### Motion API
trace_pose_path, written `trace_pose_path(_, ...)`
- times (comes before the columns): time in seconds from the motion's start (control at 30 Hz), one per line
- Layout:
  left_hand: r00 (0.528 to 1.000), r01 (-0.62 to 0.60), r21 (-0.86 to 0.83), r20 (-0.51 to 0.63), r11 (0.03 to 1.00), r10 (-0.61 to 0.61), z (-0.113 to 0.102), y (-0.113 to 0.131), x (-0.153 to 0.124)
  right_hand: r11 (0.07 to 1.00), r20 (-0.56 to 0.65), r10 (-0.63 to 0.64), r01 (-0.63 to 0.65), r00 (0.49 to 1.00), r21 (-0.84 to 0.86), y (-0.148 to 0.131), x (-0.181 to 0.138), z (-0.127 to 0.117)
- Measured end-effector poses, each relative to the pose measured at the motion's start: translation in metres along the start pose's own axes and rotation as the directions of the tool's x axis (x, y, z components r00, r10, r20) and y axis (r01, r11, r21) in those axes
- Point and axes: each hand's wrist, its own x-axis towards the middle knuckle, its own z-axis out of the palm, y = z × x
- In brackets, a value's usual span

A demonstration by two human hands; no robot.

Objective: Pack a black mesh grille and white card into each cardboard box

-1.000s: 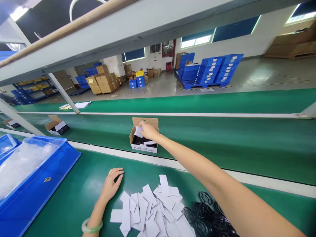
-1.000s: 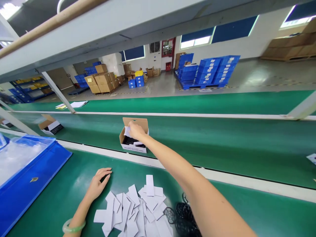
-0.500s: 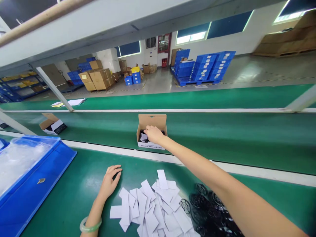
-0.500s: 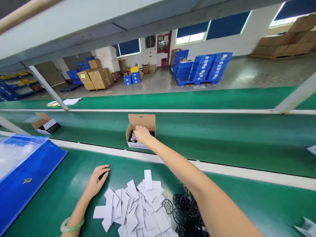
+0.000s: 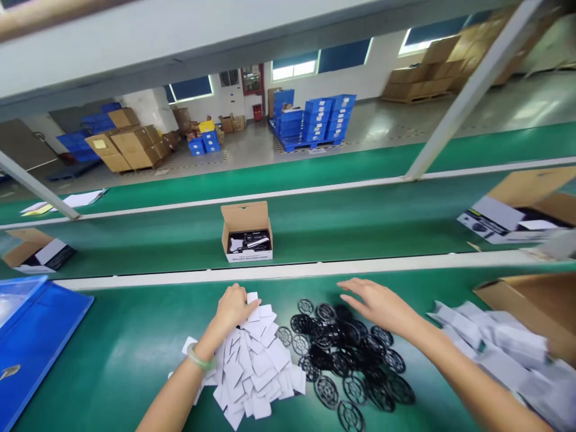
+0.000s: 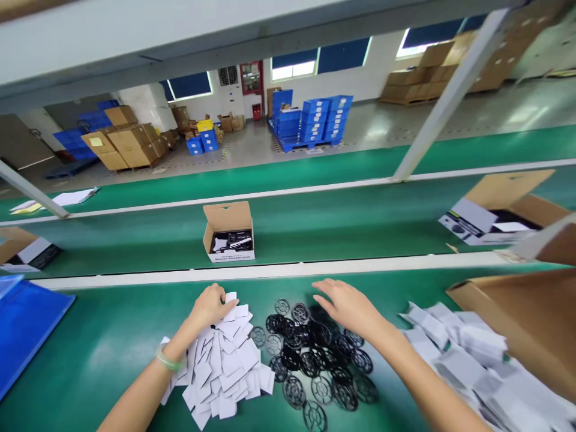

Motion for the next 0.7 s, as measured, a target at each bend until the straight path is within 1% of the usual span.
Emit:
trace_pose_path(0.1,0.997,-0.043,-0.122,0.054,0.992,0.050,0.005,0.012,0.009,0.997,0.032,0.060,-0.062,0.998,0.042,0.002,-0.027,0.000)
trace_pose_path(0.13,0.995,-0.059,-0.194,0.068,0.979,0.074,0.003,0.015,0.009,0.995,0.038,0.077,-0.079,0.996,0.052,0.001,-0.033,-0.001)
trace_pose_path(0.17,0.992,-0.066,-0.306,0.083,0.950,0.096,0.000,0.017,0.006,0.994,0.043,0.094,-0.096,0.995,0.059,-0.001,-0.038,-0.003)
trace_pose_path(0.2,0.990,-0.055,-0.453,0.091,0.890,0.108,-0.004,0.020,0.001,0.992,0.049,0.110,-0.113,0.993,0.060,-0.003,-0.041,-0.005)
trace_pose_path(0.23,0.990,-0.028,-0.609,0.094,0.793,0.107,-0.010,0.023,-0.006,0.990,0.058,0.125,-0.128,0.990,0.058,-0.004,-0.043,-0.007)
trace_pose_path(0.27,0.991,0.010,-0.742,0.098,0.670,0.093,-0.016,0.026,-0.014,0.989,0.073,0.133,-0.137,0.988,0.056,-0.005,-0.044,-0.008)
trace_pose_path(0.3,0.993,0.045,-0.839,0.098,0.543,0.069,-0.023,0.030,-0.024,0.989,0.094,0.134,-0.139,0.987,0.057,-0.006,-0.045,-0.009)
trace_pose_path(0.33,0.994,0.066,-0.898,0.095,0.435,0.045,-0.029,0.034,-0.035,0.988,0.116,0.129,-0.137,0.985,0.065,-0.007,-0.045,-0.008)
trace_pose_path(0.37,0.995,0.078,-0.938,0.092,0.337,0.026,-0.034,0.038,-0.047,0.988,0.132,0.119,-0.131,0.984,0.082,-0.007,-0.044,-0.007)
trace_pose_path(0.43,0.994,0.102,-0.984,0.107,0.144,0.027,-0.038,0.047,-0.071,0.986,0.123,0.082,-0.099,0.989,0.137,-0.009,-0.041,0.000)
trace_pose_path(0.5,0.988,0.149,-0.989,0.148,-0.024,0.043,-0.034,0.056,-0.092,0.979,0.073,0.020,-0.034,0.997,0.199,-0.010,-0.036,0.009)
trace_pose_path(0.53,0.983,0.182,-0.980,0.179,-0.082,0.044,-0.030,0.061,-0.102,0.974,0.044,-0.011,0.001,0.999,0.225,-0.011,-0.033,0.013)
trace_pose_path(0.6,0.972,0.236,-0.959,0.235,-0.157,0.027,-0.017,0.072,-0.117,0.966,-0.004,-0.045,0.045,0.999,0.256,-0.010,-0.028,0.020)
trace_pose_path(0.63,0.966,0.256,-0.951,0.256,-0.174,0.022,-0.009,0.078,-0.123,0.964,-0.027,-0.040,0.045,0.999,0.261,-0.009,-0.027,0.022)
trace_pose_path(0.7,0.960,0.278,-0.945,0.278,-0.173,0.024,0.008,0.091,-0.132,0.967,-0.081,0.009,0.012,0.997,0.254,-0.009,-0.029,0.021)
